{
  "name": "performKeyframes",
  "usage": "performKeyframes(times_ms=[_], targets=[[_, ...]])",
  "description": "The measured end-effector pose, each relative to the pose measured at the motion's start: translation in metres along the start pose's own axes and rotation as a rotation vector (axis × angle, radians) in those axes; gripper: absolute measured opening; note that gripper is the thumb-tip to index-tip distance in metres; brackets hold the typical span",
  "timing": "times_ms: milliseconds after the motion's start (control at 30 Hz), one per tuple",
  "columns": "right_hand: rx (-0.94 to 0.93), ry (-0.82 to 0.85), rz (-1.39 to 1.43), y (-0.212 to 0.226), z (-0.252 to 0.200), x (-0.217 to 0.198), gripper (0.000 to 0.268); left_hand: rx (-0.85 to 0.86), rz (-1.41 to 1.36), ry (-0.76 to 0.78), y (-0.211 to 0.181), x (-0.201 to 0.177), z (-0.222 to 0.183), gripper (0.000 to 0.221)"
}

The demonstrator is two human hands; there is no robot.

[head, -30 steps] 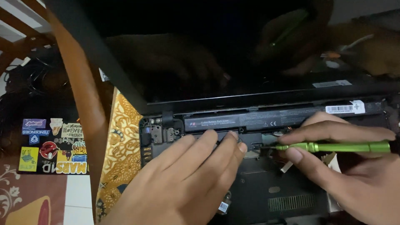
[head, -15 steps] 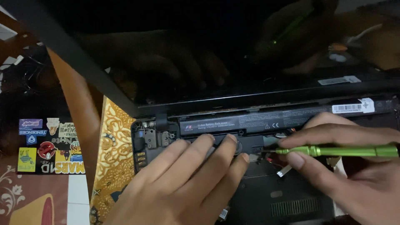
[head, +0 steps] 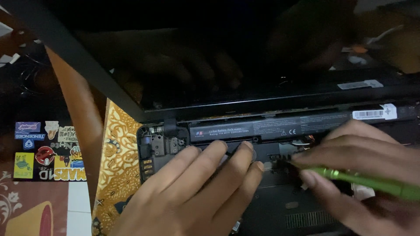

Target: Disassembling a laptop by removing screws and disconnecting internal motherboard components.

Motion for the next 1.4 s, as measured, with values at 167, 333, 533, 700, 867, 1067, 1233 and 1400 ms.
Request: performKeyframes(times_ms=[167, 333, 533, 700, 867, 1067, 1233, 1400], targets=[[-0.036, 0.056, -0.027, 0.006, 0.007, -0.007, 0.027, 0.011, -0.053, -0.040, 0.001, -0.001, -0.003, 0.033], [-0.078, 0.122, -0.063, 0.012, 0.015, -0.019, 0.032, 0.081, -0.169, -0.010, 0.004, 0.000, -0.008, 0.050], [-0.126, 0.209, -0.093, 0.015, 0.011, -0.023, 0.039, 0.014, -0.192, 0.079, 0.000, -0.005, -0.007, 0.065], [0.013, -0.075, 0.045, 0.030, 0.005, -0.017, 0.050, 0.008, -0.190, 0.090, -0.002, -0.008, -0.013, 0.086], [-0.148, 0.006, 0.141, 0.026, -0.005, -0.018, 0.038, 0.049, -0.208, 0.094, 0.001, -0.009, -0.013, 0.081], [-0.123, 0.053, 0.266, 0.010, -0.015, -0.013, 0.060, 0.040, -0.208, 0.119, 0.001, -0.008, -0.010, 0.079], [-0.181, -0.037, 0.134, 0.031, -0.007, -0.012, 0.063, 0.035, -0.228, 0.118, 0.002, -0.008, -0.010, 0.084], [-0.148, 0.046, 0.068, 0.012, -0.012, -0.010, 0.076, 0.029, -0.235, 0.100, 0.001, -0.009, -0.010, 0.083]])
Point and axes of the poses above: each hand's wrist, its own z-axis towards the middle knuckle, its own x-axis out of the palm, y = z × x, the point moved 1 cm from there along z, towards the middle knuckle
